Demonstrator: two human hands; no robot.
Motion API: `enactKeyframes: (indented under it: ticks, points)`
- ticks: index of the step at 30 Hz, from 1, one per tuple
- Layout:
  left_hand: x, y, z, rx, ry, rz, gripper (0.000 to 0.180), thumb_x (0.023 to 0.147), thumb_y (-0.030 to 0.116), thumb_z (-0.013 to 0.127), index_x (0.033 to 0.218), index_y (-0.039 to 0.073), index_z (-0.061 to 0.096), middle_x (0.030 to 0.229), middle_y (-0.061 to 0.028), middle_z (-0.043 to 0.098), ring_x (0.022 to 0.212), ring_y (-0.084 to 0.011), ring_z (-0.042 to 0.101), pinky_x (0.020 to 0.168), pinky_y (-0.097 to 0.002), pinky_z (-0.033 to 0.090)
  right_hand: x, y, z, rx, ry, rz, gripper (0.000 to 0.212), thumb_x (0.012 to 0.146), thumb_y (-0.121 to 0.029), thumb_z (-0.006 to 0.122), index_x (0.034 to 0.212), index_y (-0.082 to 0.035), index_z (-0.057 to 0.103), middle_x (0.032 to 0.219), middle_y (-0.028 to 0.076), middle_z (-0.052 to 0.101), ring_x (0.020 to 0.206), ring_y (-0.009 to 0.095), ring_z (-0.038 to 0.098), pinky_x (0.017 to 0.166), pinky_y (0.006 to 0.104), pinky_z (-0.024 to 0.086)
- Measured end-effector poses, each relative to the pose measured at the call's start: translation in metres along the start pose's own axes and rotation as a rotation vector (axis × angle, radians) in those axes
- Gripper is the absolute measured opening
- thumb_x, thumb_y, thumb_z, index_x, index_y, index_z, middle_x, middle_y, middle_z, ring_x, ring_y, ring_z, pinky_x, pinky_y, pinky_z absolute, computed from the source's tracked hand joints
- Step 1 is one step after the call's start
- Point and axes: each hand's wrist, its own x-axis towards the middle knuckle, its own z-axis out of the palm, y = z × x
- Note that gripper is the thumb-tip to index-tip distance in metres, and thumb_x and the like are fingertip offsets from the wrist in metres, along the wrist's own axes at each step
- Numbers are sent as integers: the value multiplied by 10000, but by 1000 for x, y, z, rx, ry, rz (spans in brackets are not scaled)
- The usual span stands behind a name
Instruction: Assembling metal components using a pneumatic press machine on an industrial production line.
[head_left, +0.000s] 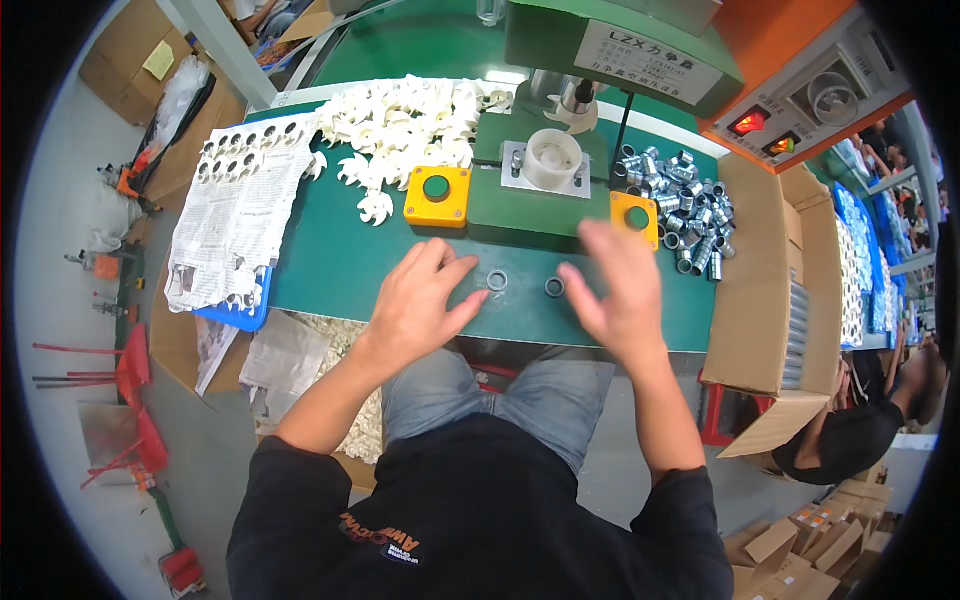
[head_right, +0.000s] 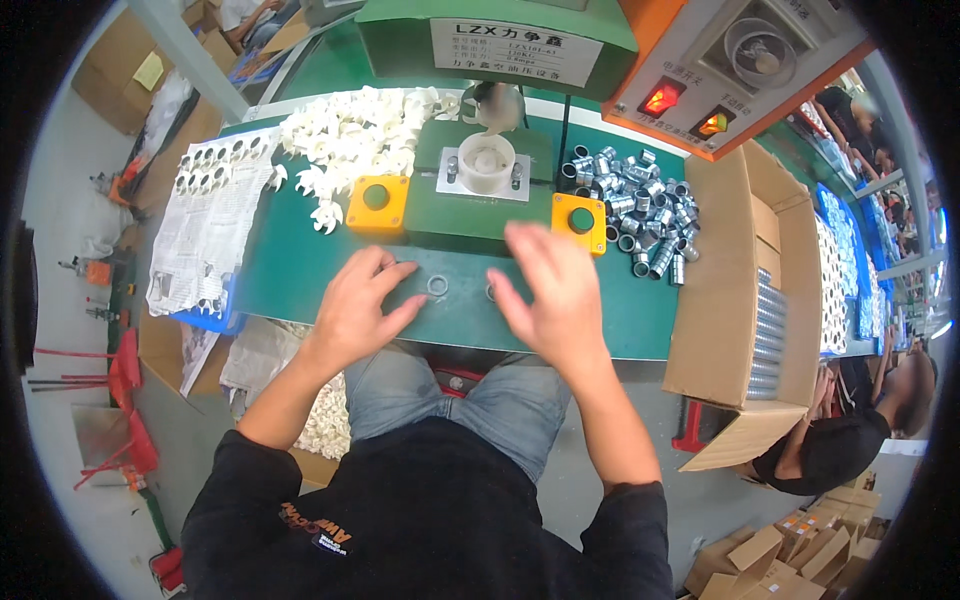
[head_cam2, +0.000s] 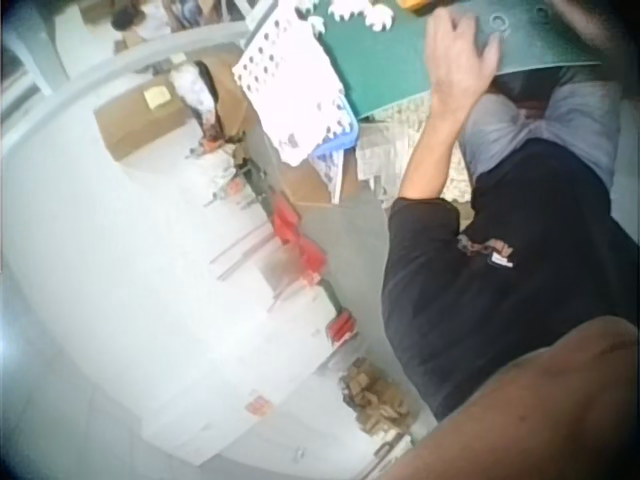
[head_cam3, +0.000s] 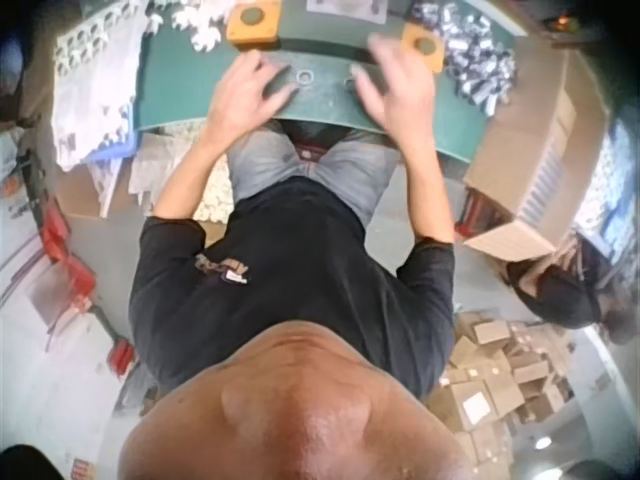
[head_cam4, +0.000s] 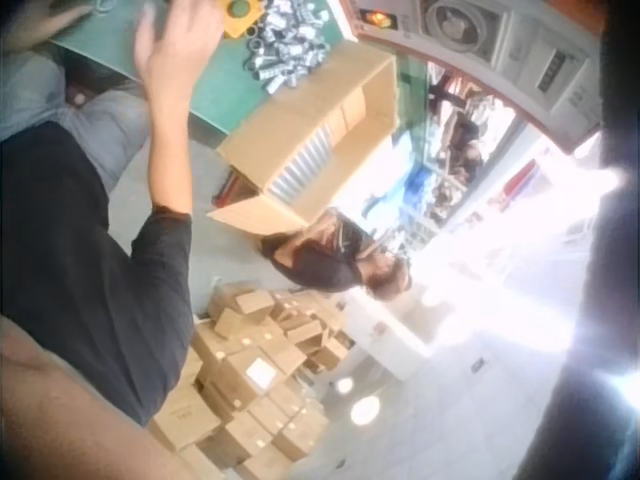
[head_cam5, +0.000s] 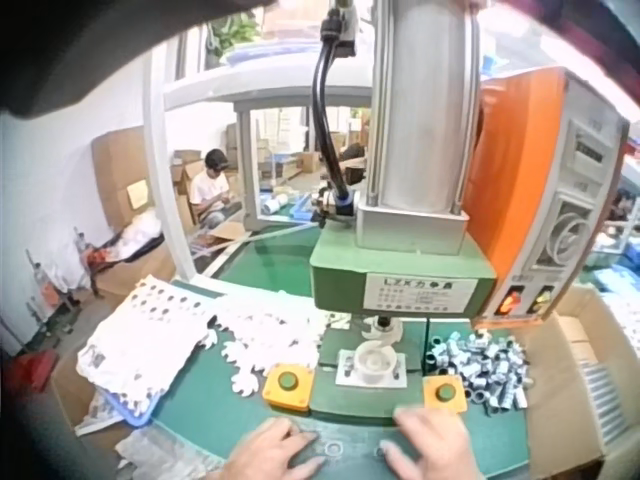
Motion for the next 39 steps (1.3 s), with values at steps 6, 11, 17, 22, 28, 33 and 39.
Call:
enactKeyframes:
  ticks: [6, 11, 17, 22, 28, 33, 39]
  points:
    - [-8, -4, 1, -64, -12, 44, 306, 859, 229, 787, 1084, 31, 727, 951, -116, 575, 925, -304, 611, 792, -415, 525, 107, 10, 15, 222, 214, 361, 799, 692, -371, 927, 1300, 16, 582, 1200, 183, 670, 972, 300, 650, 855, 400, 535]
    - [-20, -7, -15, -155, 58, -42, 310, 863, 221, 798, 1100, 34, 728, 970, -119, 585, 909, -303, 618, 784, -395, 512, 106, 18, 33, 229, 263, 374, 692, 791, -232, 875, 1330, 68, 561, 1018, 147, 734, 843, 200, 659, 800, 338, 544]
    - [-16, -8, -22, -221, 186, -83, 445, 862, 216, 802, 1245, 32, 670, 1085, -134, 615, 971, -301, 642, 825, -391, 532, 75, -31, 40, 95, 83, 383, 799, 789, -121, 871, 1466, 26, 472, 1204, 169, 731, 1056, 228, 708, 893, 336, 540]
    - [4, 4, -25, -231, 439, 69, 587, 749, 143, 839, 1291, 37, 641, 1133, -129, 616, 1016, -321, 650, 835, -408, 553, 50, -78, 54, 582, -86, 393, 920, 767, -99, 867, 1523, 29, 359, 1217, 158, 728, 1040, 180, 677, 896, 319, 506]
    - [6, -16, -34, -135, 425, 126, 456, 738, 116, 829, 1165, 40, 690, 1052, -106, 632, 961, -289, 646, 796, -394, 550, 47, -88, 53, 631, -271, 376, 967, 770, -117, 860, 1555, 28, 316, 1375, 214, 658, 1105, 238, 679, 959, 357, 514]
    - [11, -86, -90, 177, 458, -87, 390, 774, 147, 808, 1132, 41, 698, 1062, -126, 653, 1016, -330, 641, 892, -416, 525, 38, -88, 38, 560, -205, 247, 1005, 767, -93, 847, 1589, 23, 281, 1437, 257, 601, 1187, 317, 669, 966, 394, 525]
    - [39, -216, -127, 450, 374, -323, 420, 837, 274, 792, 1146, -3, 731, 1107, -165, 657, 1097, -341, 610, 977, -444, 507, 17, -82, 19, 570, -417, 189, 893, 724, -122, 901, 1496, 14, 475, 1440, 186, 616, 1144, 308, 679, 952, 398, 539]
